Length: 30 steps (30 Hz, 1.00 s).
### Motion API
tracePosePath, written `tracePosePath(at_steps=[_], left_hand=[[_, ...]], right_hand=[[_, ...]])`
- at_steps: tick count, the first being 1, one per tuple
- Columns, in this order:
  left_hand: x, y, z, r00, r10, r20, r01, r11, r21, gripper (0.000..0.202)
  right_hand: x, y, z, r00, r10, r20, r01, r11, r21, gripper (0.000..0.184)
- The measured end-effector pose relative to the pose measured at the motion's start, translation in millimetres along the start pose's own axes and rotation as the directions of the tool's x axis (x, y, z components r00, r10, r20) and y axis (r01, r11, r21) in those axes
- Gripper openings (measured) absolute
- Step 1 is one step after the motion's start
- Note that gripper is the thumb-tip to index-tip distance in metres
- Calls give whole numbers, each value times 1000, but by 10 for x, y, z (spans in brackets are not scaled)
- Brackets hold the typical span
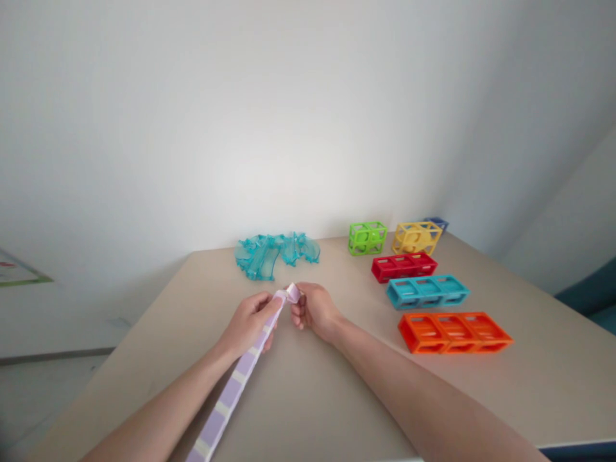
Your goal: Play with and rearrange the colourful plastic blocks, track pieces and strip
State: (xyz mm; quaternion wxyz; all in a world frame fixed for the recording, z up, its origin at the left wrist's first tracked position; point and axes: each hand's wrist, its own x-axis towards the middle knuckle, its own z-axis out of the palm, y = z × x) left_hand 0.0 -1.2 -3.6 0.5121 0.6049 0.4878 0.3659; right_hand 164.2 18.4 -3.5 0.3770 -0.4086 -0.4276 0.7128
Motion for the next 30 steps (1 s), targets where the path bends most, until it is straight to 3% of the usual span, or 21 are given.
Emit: tracePosePath(at_steps=[2,4,6,7,8,11,14,18,24,30], left_hand=[[15,-6,-20,999,-29,-14,29,998,-52,40],[19,-6,-38,999,-26,-18,25,997,-76,40],[12,-1,-45,1000,-8,9,9,996,-87,40],[6,2,-43,1000,2,28,1,996,-92,40],[-1,4,-39,999,8,45,-4,995,-97,40],[-18,4,-21,997,5,71,3,994,-110,41],[-30,13,-7,997,-3,77,11,994,-107,41],[-50,53,-9,994,56,91,-46,993,-109,38],[-56,50,-31,991,57,117,-38,987,-155,40],[-34,51,-53,991,21,135,11,973,-231,40]], right_hand=[[-34,10,4,975,-224,-3,218,951,-220,27],[-72,-6,10,897,-441,26,389,758,-523,27],[-96,-36,13,846,-534,7,373,581,-723,30],[-101,-51,14,841,-540,-28,329,552,-766,33],[-100,-61,13,850,-523,-63,287,561,-776,37],[-81,-62,3,911,-385,-145,190,705,-683,45],[-48,-33,-6,939,-268,-217,101,816,-569,47],[-5,-28,-4,965,-18,-262,-62,954,-294,51],[6,-94,-24,975,204,-90,-212,973,-96,47],[21,-38,-54,988,137,-68,-139,990,-36,47]])
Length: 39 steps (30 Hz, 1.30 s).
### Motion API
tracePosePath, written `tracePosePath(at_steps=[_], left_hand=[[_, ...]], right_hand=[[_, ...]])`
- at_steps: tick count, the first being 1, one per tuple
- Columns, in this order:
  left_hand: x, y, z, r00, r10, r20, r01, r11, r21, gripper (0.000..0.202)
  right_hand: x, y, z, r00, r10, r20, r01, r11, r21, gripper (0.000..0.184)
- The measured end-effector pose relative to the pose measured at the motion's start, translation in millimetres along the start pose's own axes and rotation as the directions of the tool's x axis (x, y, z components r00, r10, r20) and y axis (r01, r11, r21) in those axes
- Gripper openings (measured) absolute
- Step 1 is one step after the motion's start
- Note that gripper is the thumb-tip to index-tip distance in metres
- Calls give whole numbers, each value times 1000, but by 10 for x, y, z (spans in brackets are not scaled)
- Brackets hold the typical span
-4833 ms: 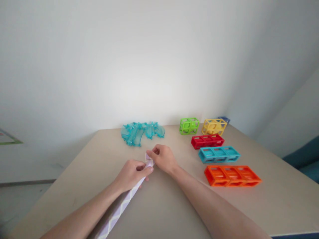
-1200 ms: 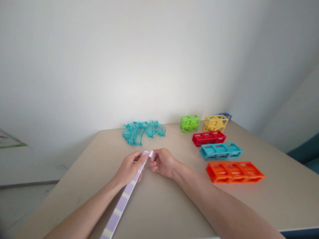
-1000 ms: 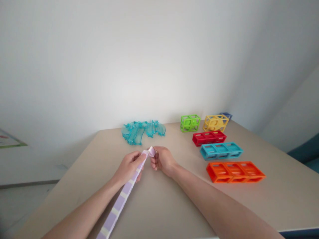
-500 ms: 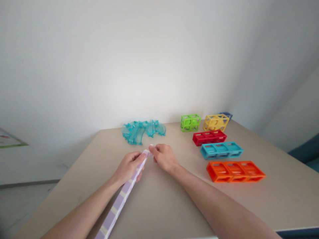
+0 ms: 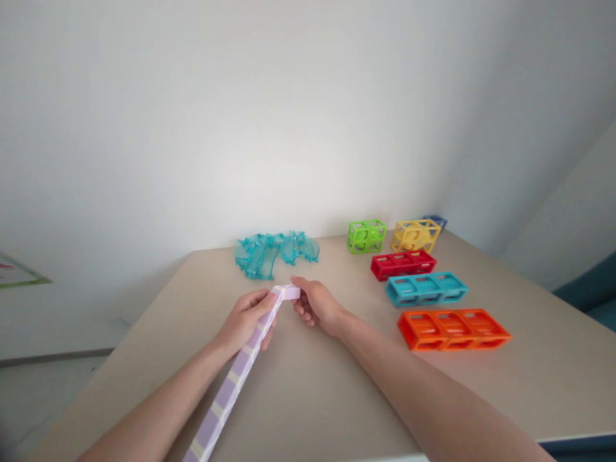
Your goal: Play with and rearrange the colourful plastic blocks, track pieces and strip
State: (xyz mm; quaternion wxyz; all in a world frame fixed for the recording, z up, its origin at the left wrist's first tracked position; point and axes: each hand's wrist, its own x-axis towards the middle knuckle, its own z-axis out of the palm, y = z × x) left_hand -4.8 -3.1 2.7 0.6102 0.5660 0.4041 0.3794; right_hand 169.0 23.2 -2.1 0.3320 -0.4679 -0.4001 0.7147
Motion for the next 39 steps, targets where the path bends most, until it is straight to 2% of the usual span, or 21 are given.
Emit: tracePosePath(at_steps=[4,11,14,18,22,27,28,30,31,33,36,37,39], left_hand=[[7,36,-12,996,-82,-23,81,996,-29,45],[9,34,31,991,-130,-33,125,985,-118,45],[5,48,27,991,-132,16,133,968,-212,47],[10,46,-8,994,-76,84,104,904,-415,39],[15,9,-60,972,-123,201,214,813,-542,31],[-6,30,-88,895,-125,427,380,715,-587,16],[-8,40,-84,884,-130,449,397,714,-577,15],[-6,52,-65,893,-146,425,383,742,-551,22],[-2,51,-53,911,-153,382,352,769,-534,29],[9,37,-32,951,-153,267,267,843,-467,40],[21,9,-33,973,-164,161,213,907,-363,40],[23,4,-46,967,-187,174,240,900,-363,39],[25,-3,-89,924,-260,281,361,836,-413,39]], right_hand=[[1,14,20,994,-105,12,104,993,55,42],[-24,-26,11,996,-38,82,19,975,223,27],[-35,0,21,980,-125,155,83,964,254,26],[-30,64,52,890,-373,263,316,919,235,33],[-26,90,52,820,-533,207,538,842,38,42],[-108,39,24,671,-716,194,737,616,-278,36],[-128,22,17,638,-744,196,756,557,-344,34],[-156,-14,-3,597,-770,224,763,459,-455,31],[-160,-30,-17,595,-766,242,753,427,-500,30],[-152,-51,-47,622,-739,260,714,399,-575,30],[-126,-57,-85,664,-699,266,676,409,-613,29],[-123,-57,-94,668,-692,274,683,424,-594,29],[-133,-64,-107,661,-683,310,715,447,-538,31]])
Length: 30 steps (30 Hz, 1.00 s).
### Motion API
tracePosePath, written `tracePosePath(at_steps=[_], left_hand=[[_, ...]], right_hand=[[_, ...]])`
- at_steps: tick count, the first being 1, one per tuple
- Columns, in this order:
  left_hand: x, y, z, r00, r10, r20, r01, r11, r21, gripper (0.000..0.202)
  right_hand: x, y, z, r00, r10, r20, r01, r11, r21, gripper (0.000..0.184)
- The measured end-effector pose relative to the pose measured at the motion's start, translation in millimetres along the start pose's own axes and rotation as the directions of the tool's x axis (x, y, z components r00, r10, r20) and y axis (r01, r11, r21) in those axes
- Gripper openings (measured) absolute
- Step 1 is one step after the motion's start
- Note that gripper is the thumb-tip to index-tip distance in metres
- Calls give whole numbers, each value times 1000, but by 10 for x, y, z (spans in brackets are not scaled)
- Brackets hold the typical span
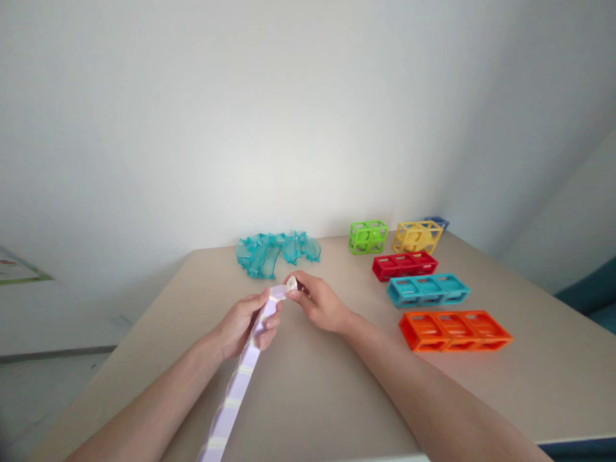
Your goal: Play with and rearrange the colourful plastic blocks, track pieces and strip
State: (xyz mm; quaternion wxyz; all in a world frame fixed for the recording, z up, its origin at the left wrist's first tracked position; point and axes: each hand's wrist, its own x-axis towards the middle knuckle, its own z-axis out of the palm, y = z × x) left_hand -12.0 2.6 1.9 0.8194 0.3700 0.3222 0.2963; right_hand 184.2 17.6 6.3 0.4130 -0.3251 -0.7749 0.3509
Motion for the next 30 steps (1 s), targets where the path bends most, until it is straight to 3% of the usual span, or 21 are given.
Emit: tracePosePath(at_steps=[4,7,10,13,17,20,27,30], left_hand=[[-19,23,-84,943,-206,261,244,962,-125,36],[-16,5,-88,916,-213,340,272,953,-135,36],[2,-30,-24,954,-133,269,174,975,-139,35],[30,-61,56,994,29,104,-20,996,-87,30],[62,-83,104,953,285,-100,-276,956,100,21],[62,-93,119,942,306,-136,-274,938,213,27],[53,-175,143,989,143,-24,-132,959,253,45],[62,-202,138,989,147,-25,-133,944,301,44]], right_hand=[[-10,-54,-54,995,-60,75,54,995,90,37],[-6,-79,-69,994,-75,78,62,987,150,40],[7,-57,-35,999,-13,40,4,972,235,42],[21,-14,22,995,96,-34,-82,954,289,46],[31,12,86,950,296,-96,-275,944,184,51],[26,16,126,932,362,-25,-354,921,162,47],[29,14,189,915,393,97,-402,853,332,48],[50,-15,165,875,456,163,-481,785,390,48]])
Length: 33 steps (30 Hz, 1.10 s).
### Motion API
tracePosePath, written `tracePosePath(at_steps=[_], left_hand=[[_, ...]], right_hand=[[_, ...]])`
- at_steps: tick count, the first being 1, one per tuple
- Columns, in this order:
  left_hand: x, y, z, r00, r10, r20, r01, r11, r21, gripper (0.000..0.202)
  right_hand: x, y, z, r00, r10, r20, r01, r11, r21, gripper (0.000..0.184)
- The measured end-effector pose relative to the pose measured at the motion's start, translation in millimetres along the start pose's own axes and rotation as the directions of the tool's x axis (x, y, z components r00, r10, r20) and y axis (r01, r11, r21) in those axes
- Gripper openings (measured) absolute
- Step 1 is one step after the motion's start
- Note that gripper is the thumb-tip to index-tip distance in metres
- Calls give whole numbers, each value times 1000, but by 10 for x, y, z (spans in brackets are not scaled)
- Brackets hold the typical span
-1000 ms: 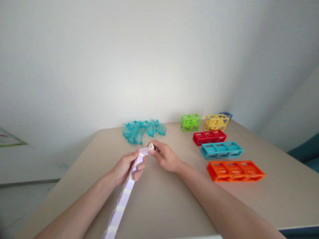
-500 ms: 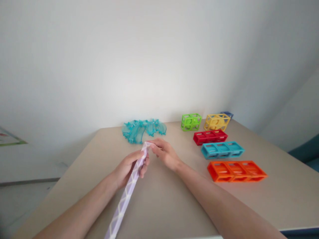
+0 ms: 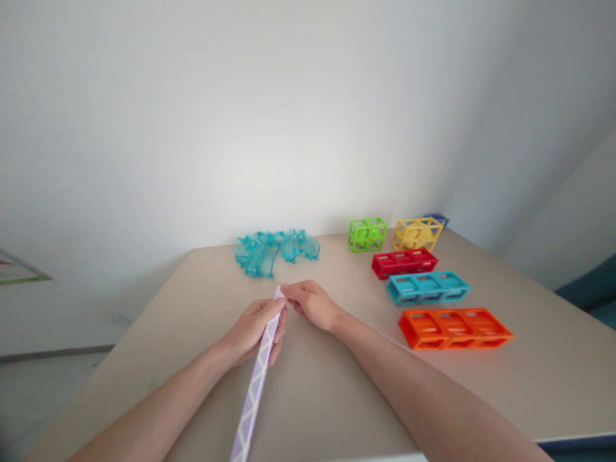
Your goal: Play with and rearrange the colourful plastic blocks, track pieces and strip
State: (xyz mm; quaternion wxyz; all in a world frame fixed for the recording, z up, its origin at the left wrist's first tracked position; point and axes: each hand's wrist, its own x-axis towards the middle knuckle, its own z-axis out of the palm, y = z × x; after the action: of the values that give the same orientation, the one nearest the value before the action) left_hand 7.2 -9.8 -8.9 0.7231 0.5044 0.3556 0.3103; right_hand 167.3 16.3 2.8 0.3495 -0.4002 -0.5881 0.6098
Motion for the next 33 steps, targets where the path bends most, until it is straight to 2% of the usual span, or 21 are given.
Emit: tracePosePath(at_steps=[4,7,9,11,14,15,17,19,21,23,24,25,26,27,28,29,31,33], left_hand=[[7,-2,-12,997,-29,-74,37,993,112,41],[9,-7,-48,990,-31,-138,71,952,297,40],[5,-12,-69,989,-24,-146,83,907,412,41],[-7,-12,-72,992,-41,-123,95,878,469,41],[-41,0,-38,995,-60,-82,95,840,535,39],[-54,7,-22,996,-52,-66,80,822,563,37],[-73,33,2,1000,3,-27,15,763,646,35],[-80,82,-1,997,78,28,-73,662,746,35],[-76,157,-39,990,114,86,-134,521,843,36],[-56,246,-105,984,124,129,-163,334,928,36],[-39,286,-142,981,134,142,-169,219,961,36],[-16,316,-178,977,151,153,-169,100,981,37],[11,331,-211,972,169,165,-166,-10,986,38],[41,330,-238,966,189,177,-161,-97,982,39],[72,311,-258,959,209,190,-159,-156,975,39],[101,276,-271,951,231,205,-163,-188,969,38],[142,178,-283,925,304,227,-165,-216,962,33],[150,85,-293,896,389,212,-124,-239,963,29]], right_hand=[[11,-29,-5,984,174,-36,-173,984,49,45],[23,-17,2,949,304,-79,-300,952,63,41],[26,-13,-18,922,381,-67,-377,924,64,41],[23,-19,-73,874,487,2,-486,873,45,41],[18,-39,-197,743,643,185,-656,755,6,41],[16,-46,-237,707,662,249,-684,730,-1,41],[13,-54,-292,678,654,337,-691,722,-10,40],[10,-55,-302,705,637,311,-650,756,-77,40],[6,-48,-267,778,595,200,-571,803,-168,39],[-2,-36,-204,843,530,86,-501,834,-232,39],[-7,-29,-170,889,458,22,-435,858,-275,40],[-15,-22,-140,942,335,-38,-327,880,-345,39],[-24,-16,-115,985,157,-74,-173,875,-451,35],[-33,-10,-96,997,-46,-61,3,824,-567,28],[-42,-4,-86,975,-224,2,169,730,-662,19],[-50,2,-82,937,-338,92,296,626,-721,16],[-54,12,-89,901,-364,235,401,496,-770,27],[-41,18,-115,913,-300,278,387,414,-824,26]])
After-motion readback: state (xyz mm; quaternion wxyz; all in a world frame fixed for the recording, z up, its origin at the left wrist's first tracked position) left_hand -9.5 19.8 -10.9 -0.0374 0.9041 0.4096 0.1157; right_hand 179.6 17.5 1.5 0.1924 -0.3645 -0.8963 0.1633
